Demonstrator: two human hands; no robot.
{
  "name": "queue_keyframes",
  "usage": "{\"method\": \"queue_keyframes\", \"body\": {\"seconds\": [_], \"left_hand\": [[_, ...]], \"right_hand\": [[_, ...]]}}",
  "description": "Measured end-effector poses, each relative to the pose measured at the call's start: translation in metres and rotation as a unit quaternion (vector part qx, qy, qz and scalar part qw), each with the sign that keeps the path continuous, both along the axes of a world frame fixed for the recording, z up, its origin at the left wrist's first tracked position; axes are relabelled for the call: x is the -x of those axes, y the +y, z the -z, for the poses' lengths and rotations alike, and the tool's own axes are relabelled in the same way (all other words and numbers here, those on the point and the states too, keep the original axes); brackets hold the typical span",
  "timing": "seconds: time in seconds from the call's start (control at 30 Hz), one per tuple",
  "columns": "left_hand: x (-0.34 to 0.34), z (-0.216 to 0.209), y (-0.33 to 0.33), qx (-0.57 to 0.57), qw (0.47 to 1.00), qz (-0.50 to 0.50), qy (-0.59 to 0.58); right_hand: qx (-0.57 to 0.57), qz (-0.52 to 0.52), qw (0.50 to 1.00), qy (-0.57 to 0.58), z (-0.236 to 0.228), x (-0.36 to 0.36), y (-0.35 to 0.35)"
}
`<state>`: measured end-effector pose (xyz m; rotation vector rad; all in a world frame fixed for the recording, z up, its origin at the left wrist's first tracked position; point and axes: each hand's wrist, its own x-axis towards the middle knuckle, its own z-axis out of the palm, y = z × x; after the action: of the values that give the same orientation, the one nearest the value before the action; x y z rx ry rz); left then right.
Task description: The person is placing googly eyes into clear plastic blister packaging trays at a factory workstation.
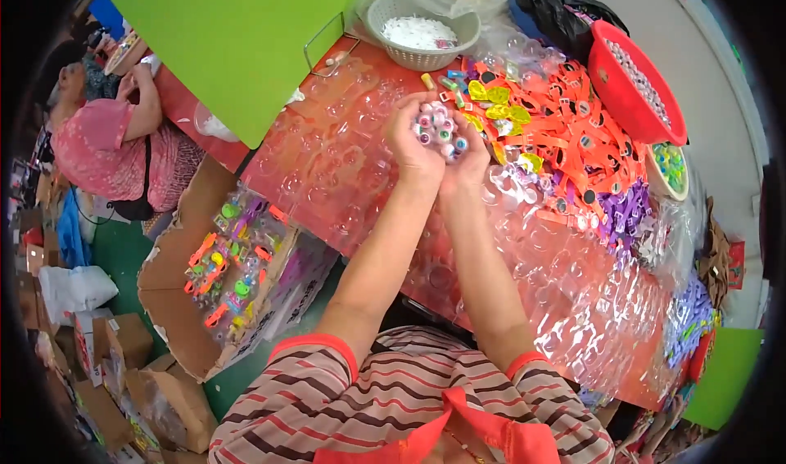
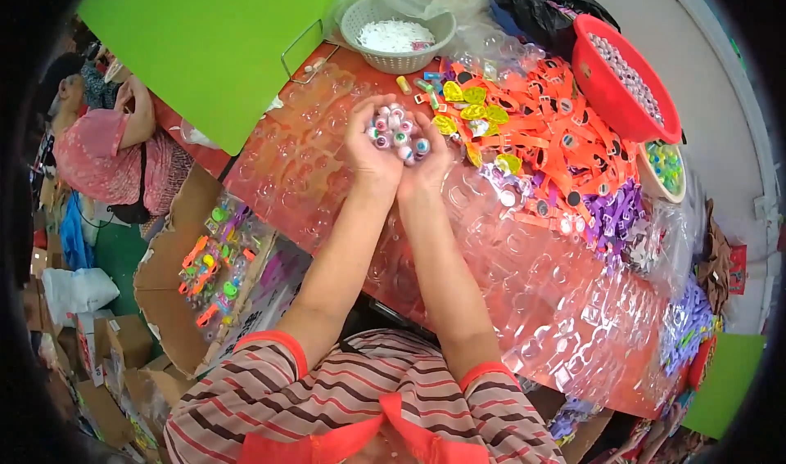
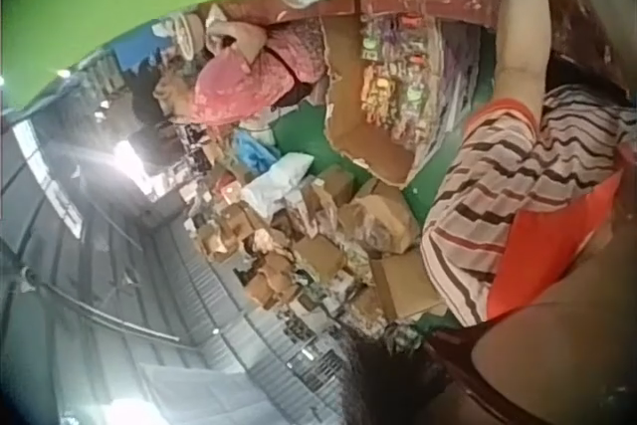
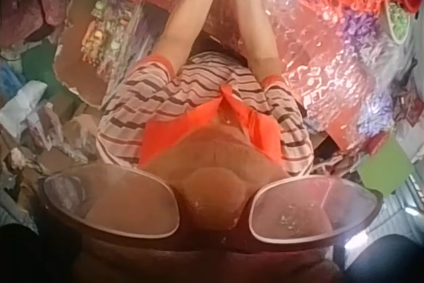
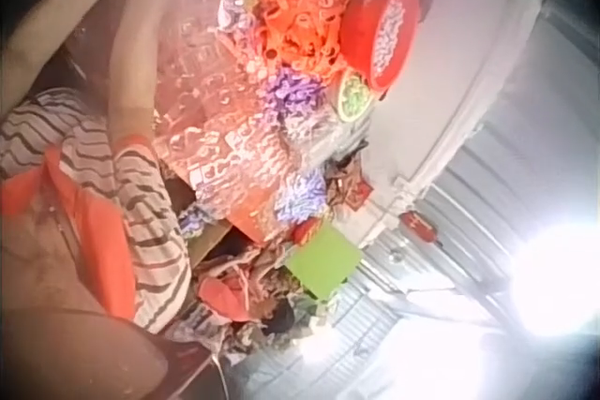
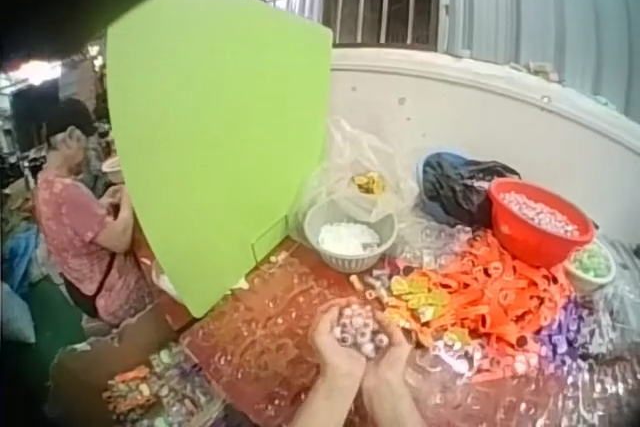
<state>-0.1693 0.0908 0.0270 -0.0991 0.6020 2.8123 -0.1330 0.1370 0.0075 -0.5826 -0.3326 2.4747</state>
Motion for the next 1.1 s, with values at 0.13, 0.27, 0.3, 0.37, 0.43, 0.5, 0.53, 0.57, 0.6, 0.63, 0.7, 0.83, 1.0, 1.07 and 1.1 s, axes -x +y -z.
{"method": "queue_keyframes", "body": {"seconds": [0.13,0.27,0.3,0.37,0.43,0.5,0.53,0.57,0.6,0.63,0.7,0.83,1.0,1.07,1.1], "left_hand": [[0.025,0.005,-0.012,-0.088,0.986,0.051,-0.131],[0.052,0.018,-0.025,-0.167,0.969,0.063,-0.174],[0.057,0.021,-0.030,-0.186,0.965,0.066,-0.171],[0.064,0.023,-0.041,-0.194,0.968,0.083,-0.139],[0.068,0.017,-0.055,-0.235,0.955,0.100,-0.148],[0.069,0.018,-0.075,-0.246,0.954,0.124,-0.115],[0.067,0.018,-0.089,-0.247,0.954,0.131,-0.110],[0.064,0.020,-0.099,-0.251,0.952,0.140,-0.106],[0.061,0.027,-0.109,-0.245,0.953,0.144,-0.107],[0.056,0.029,-0.116,-0.224,0.957,0.142,-0.117],[0.046,0.037,-0.125,-0.199,0.960,0.152,-0.126],[0.030,0.049,-0.146,-0.188,0.958,0.167,-0.138],[0.016,0.050,-0.149,-0.177,0.953,0.184,-0.164],[0.015,0.047,-0.151,-0.178,0.953,0.185,-0.160],[0.014,0.047,-0.151,-0.183,0.950,0.193,-0.161]], "right_hand": [[0.038,-0.007,0.999,-0.030,0.013,0.022,-0.001],[0.082,-0.011,0.996,-0.040,0.015,0.045,-0.016],[0.097,-0.025,0.994,-0.047,0.011,0.049,-0.020],[0.078,-0.062,0.994,-0.048,0.017,0.061,-0.016],[0.024,-0.113,0.991,-0.068,0.022,0.078,-0.008],[-0.026,-0.155,0.984,-0.089,0.026,0.102,-0.007],[-0.042,-0.209,0.975,-0.061,0.024,0.114,-0.008],[-0.059,-0.259,0.963,-0.035,0.017,0.125,-0.008],[-0.086,-0.257,0.959,-0.077,0.011,0.138,-0.012],[-0.105,-0.271,0.953,-0.085,0.010,0.151,-0.011],[-0.156,-0.289,0.939,-0.104,0.014,0.181,0.001],[-0.248,-0.335,0.901,-0.119,0.010,0.226,-0.005],[-0.416,-0.342,0.828,-0.156,0.018,0.264,-0.004],[-0.467,-0.337,0.796,-0.186,0.021,0.271,-0.007],[-0.501,-0.338,0.772,-0.198,0.023,0.274,-0.007]]}}
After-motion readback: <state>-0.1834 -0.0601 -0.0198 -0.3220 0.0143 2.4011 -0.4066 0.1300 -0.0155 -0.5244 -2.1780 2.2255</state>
